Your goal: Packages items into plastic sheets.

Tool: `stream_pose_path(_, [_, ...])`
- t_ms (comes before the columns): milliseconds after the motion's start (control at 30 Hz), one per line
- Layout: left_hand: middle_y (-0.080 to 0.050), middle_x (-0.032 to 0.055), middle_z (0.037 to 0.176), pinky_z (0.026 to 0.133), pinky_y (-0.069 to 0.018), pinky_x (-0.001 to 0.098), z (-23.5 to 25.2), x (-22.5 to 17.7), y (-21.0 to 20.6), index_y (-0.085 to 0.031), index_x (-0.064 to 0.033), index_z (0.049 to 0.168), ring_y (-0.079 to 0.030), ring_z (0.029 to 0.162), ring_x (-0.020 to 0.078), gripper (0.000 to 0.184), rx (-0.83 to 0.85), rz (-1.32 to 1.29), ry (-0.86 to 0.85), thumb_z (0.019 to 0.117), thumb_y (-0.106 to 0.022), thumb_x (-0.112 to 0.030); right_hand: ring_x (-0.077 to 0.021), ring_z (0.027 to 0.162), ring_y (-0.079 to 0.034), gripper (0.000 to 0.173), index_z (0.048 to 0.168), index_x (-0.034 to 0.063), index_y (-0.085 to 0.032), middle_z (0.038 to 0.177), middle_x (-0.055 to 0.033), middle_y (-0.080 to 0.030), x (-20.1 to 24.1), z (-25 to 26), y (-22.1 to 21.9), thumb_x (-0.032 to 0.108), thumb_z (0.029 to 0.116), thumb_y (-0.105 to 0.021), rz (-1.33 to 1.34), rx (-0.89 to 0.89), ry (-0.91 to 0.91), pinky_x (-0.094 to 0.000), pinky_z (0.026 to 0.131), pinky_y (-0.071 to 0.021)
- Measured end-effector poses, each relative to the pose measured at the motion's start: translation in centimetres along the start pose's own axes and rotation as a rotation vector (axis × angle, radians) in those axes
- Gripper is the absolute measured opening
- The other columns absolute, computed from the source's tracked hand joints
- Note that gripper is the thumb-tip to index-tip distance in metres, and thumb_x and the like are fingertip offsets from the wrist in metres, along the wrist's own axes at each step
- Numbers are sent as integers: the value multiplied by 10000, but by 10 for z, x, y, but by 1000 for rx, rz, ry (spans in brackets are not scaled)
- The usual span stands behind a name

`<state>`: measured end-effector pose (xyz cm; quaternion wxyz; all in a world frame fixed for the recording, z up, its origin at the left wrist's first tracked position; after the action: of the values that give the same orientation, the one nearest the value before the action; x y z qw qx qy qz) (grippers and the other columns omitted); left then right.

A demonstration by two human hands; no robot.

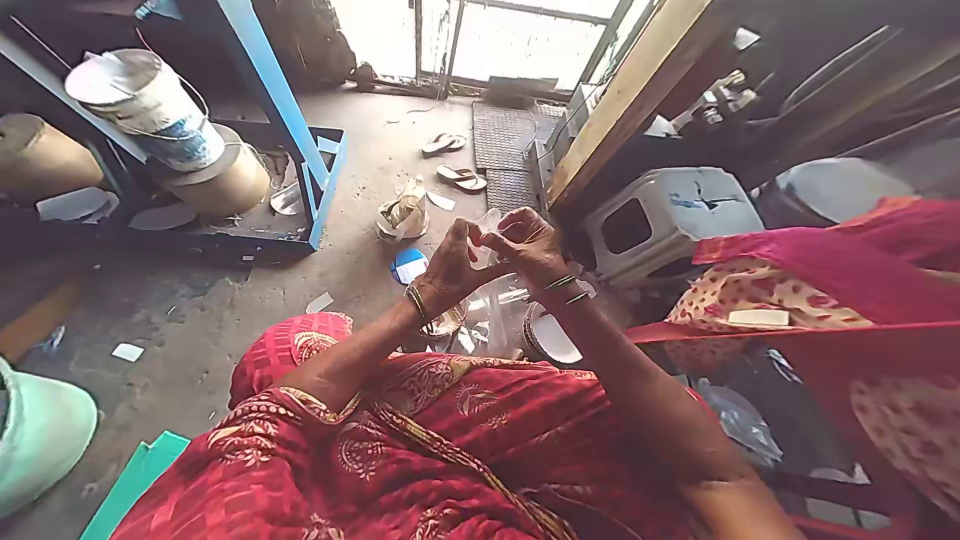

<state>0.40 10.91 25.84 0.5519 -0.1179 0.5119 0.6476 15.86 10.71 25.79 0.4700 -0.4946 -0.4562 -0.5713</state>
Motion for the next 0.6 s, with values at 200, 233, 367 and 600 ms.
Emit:
stream_pose_path(200, [-707,149,978,718,-618,314,-3,1,1,-620,44,1163,-713,770,167,217,59,-314,85,984,-664,-71,-107,723,-709,227,1108,24,-571,832,-12,-700,-1,-2,3,-12,921,-695,153,53,-91,-300,723,-630])
stream_pose_path(233, [-714,146,981,728,-615,299,-3,3,1,-631,47,1162,-717,777,152,206,32,-329,80,995,-648,-75,-126,771,-727,228,1127,25,-564,867,-24,-711,1,-1,4,-24,933,-674,197,67,-104,-318,771,-636])
stream_pose_path(367, [-738,127,963,787,-614,289,4,9,1,-679,62,1136,-730,796,120,211,-89,-351,82,1037,-582,-99,-186,857,-753,264,1150,19,-566,931,-61,-740,5,1,6,-73,922,-661,307,82,-56,-366,865,-633])
stream_pose_path(600, [-753,113,970,752,-631,323,2,5,5,-652,20,1204,-744,773,143,352,68,-361,128,1117,-414,-225,-124,957,-694,230,1176,-12,-612,1083,-66,-680,14,6,20,26,952,-645,-108,2,242,-316,861,-604])
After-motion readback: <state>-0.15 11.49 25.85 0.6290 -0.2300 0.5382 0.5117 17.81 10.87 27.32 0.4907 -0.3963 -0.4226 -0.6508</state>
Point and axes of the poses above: each hand's wrist, its own z-axis towards the middle knuckle, its own y-axis out of the back of the hand, x = y × z, the point moved 4 cm from there along z, towards the middle knuckle
